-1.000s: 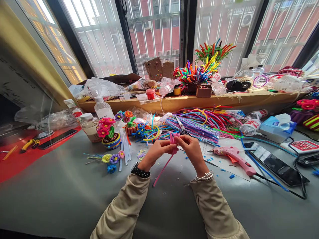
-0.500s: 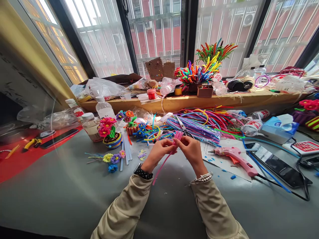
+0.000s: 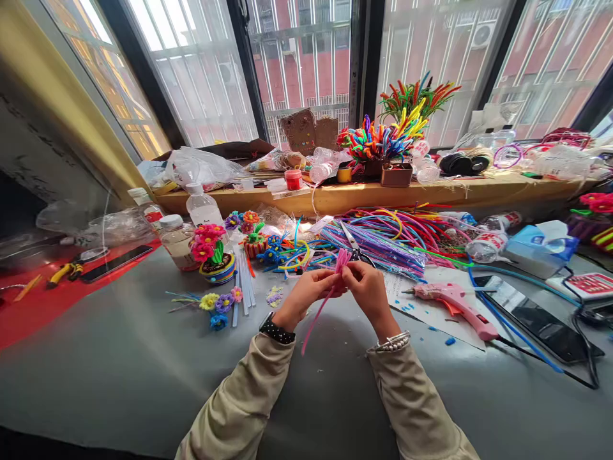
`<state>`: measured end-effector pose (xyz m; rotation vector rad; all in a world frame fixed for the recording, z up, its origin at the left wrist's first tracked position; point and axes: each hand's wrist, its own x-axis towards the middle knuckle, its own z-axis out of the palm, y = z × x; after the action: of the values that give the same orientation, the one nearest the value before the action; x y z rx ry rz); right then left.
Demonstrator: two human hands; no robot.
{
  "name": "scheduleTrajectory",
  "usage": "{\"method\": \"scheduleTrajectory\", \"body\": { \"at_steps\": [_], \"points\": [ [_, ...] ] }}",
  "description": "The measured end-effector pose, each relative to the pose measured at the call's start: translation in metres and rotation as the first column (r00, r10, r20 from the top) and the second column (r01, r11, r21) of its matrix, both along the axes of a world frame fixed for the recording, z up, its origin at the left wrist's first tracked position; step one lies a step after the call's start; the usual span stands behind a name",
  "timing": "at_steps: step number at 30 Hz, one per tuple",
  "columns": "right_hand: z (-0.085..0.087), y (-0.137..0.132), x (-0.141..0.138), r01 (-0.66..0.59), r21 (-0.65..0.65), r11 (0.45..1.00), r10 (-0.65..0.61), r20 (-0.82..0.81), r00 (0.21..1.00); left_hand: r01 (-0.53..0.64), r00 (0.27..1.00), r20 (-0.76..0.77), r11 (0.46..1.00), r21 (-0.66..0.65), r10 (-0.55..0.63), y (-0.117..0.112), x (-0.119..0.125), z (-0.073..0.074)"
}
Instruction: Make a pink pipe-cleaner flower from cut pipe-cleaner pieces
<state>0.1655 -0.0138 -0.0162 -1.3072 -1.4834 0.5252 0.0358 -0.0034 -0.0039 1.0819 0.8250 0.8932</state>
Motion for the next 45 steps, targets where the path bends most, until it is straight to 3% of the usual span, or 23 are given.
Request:
{"method": "scheduleTrajectory", "body": {
  "at_steps": [6, 11, 23, 28, 35, 45],
  "points": [
    [-0.0001, 0.0010, -0.0009, -0.027, 0.015, 1.000, 0.028, -0.118, 0.993, -0.055, 0.989, 0.138, 0.998, -0.028, 0.059, 0.0015, 0.0008, -0.0026],
    [-0.0009, 0.0029, -0.0021, -0.150, 0.013, 0.989, 0.146, -0.311, 0.939, -0.102, 0.979, 0.177, 0.995, 0.022, 0.097, 0.0035, 0.0012, -0.0040],
    [0.0025, 0.0016, -0.0009, -0.203, -0.014, 0.979, 0.183, -0.382, 0.906, -0.044, 0.997, 0.072, 0.999, 0.013, 0.043, -0.0003, 0.0007, 0.0010],
    [0.0059, -0.0019, -0.0004, -0.249, -0.063, 0.966, 0.208, -0.377, 0.903, 0.084, 0.996, 0.024, 0.997, 0.000, -0.083, 0.0003, -0.0004, -0.0019],
    [0.0048, 0.0012, 0.0037, -0.191, -0.048, 0.980, 0.127, -0.589, 0.798, 0.155, 0.988, 0.012, 0.988, 0.009, -0.156, 0.0005, -0.0048, 0.0004],
    [0.0062, 0.0016, 0.0009, -0.164, 0.003, 0.986, 0.128, -0.644, 0.755, 0.130, 0.991, 0.014, 0.991, 0.023, -0.130, 0.0000, -0.0030, 0.0013]
  ]
}}
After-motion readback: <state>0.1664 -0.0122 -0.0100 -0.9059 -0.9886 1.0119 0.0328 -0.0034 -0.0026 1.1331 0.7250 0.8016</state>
